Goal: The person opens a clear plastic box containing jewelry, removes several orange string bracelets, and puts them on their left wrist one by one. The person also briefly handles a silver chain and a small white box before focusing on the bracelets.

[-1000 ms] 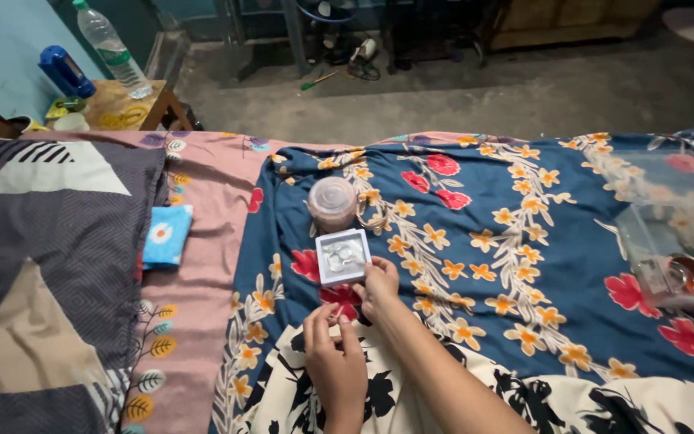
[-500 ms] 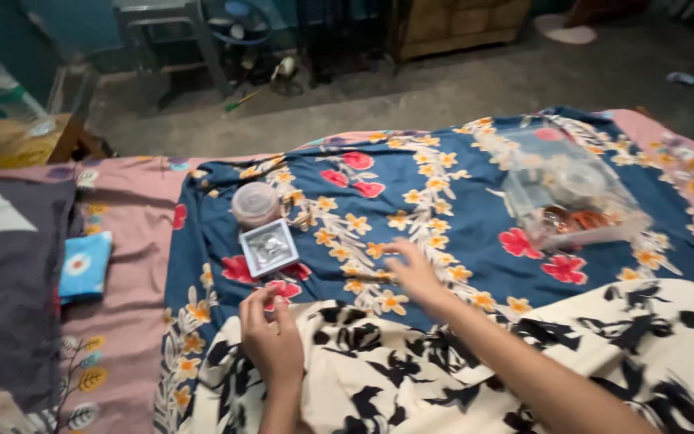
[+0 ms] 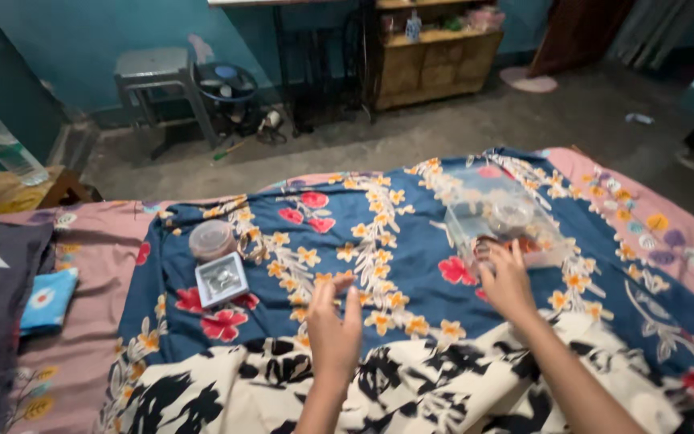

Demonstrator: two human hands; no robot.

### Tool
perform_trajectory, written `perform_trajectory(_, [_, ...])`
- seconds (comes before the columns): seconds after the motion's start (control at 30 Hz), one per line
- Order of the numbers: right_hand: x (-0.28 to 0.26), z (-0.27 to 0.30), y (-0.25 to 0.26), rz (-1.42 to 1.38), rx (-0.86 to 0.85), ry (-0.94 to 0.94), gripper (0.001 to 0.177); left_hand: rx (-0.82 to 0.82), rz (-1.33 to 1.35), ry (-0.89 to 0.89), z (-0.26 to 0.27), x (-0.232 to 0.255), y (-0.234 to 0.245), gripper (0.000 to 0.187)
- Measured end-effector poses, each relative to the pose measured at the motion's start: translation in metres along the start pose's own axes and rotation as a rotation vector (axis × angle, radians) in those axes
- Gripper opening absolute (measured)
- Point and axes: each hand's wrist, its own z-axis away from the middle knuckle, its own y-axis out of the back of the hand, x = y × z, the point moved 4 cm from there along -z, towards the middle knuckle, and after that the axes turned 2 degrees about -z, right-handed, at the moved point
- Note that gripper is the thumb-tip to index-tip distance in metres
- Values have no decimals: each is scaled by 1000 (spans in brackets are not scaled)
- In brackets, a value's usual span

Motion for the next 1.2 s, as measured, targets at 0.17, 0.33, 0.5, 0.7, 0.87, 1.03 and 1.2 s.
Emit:
perform_trajectory(0.17, [49, 28, -15, -104, -28, -136, 27, -70, -32, -4, -3, 14, -43, 16])
perform_trajectory(0.33, [88, 22, -28, -124, 23, -250, 42, -115, -50, -83, -7, 13, -101, 16])
perform_trajectory(0.5, [91, 20, -34, -114, 69, -265, 54, -230, -22, -71, -9, 21, -159, 20])
perform_trajectory(0.7, [89, -4, -40, -35, 9, -261, 54, -298, -36, -106, -34, 39, -200, 25])
perform_trajectory(0.87, [69, -12, -33, 147, -310, -498, 38, -380, -117, -89, -35, 41, -227, 24])
perform_trajectory(1.03, [46, -19, -13, 110, -481, -645, 32, -429, -141, -153, -31, 30, -259, 27])
perform_trajectory(1.2, [54, -23, -2, -145, -31, -559, 38, -484, -184, -160, -37, 6, -300, 28])
